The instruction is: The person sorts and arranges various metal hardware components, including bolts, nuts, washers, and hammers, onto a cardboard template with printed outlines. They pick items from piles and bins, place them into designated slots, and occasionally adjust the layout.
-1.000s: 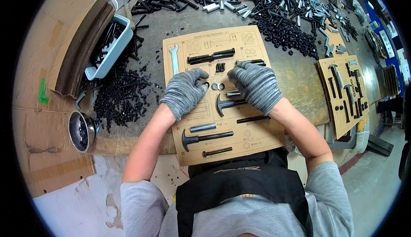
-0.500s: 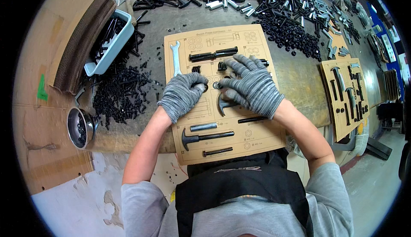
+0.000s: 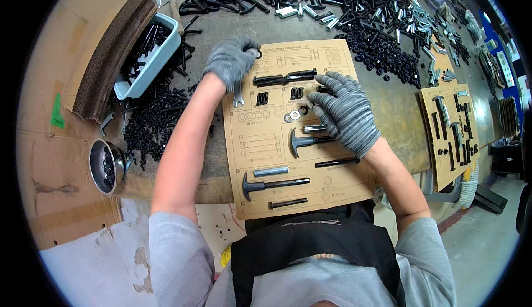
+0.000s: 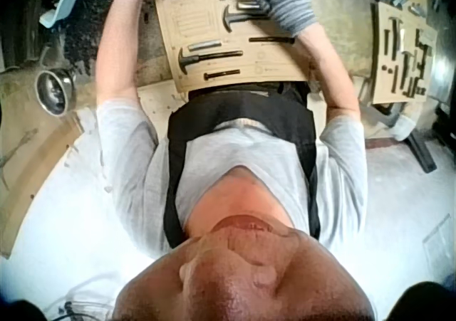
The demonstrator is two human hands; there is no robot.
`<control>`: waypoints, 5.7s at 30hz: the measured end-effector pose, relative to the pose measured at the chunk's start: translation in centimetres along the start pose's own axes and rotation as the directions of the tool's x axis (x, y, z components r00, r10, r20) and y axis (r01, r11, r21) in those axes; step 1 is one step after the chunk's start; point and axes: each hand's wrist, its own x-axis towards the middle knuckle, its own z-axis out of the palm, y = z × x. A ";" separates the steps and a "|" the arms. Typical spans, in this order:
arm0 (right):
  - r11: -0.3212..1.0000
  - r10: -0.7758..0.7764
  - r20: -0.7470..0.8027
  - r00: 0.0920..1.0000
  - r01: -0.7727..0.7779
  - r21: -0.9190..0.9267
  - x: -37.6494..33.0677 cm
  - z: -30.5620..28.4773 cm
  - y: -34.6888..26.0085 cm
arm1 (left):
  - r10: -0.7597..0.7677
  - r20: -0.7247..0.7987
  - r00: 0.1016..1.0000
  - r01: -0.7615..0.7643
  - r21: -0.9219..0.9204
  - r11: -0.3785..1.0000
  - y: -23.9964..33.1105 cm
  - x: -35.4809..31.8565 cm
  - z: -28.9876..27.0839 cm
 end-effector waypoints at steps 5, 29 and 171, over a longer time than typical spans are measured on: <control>0.999 -0.035 0.035 0.999 0.033 0.041 -1.1 -0.3 0.6 | 0.081 -0.186 0.979 -0.031 0.258 0.966 -0.2 0.4 1.1; 0.990 -0.115 0.213 0.970 0.129 -0.052 0.4 2.3 -1.7 | 0.490 0.014 0.872 -0.456 0.389 0.800 -0.3 -11.5 5.3; 0.915 0.021 0.097 0.995 -0.058 0.398 13.5 4.9 0.8 | 0.268 -0.299 0.916 -0.200 0.239 0.950 -4.2 -8.7 -0.5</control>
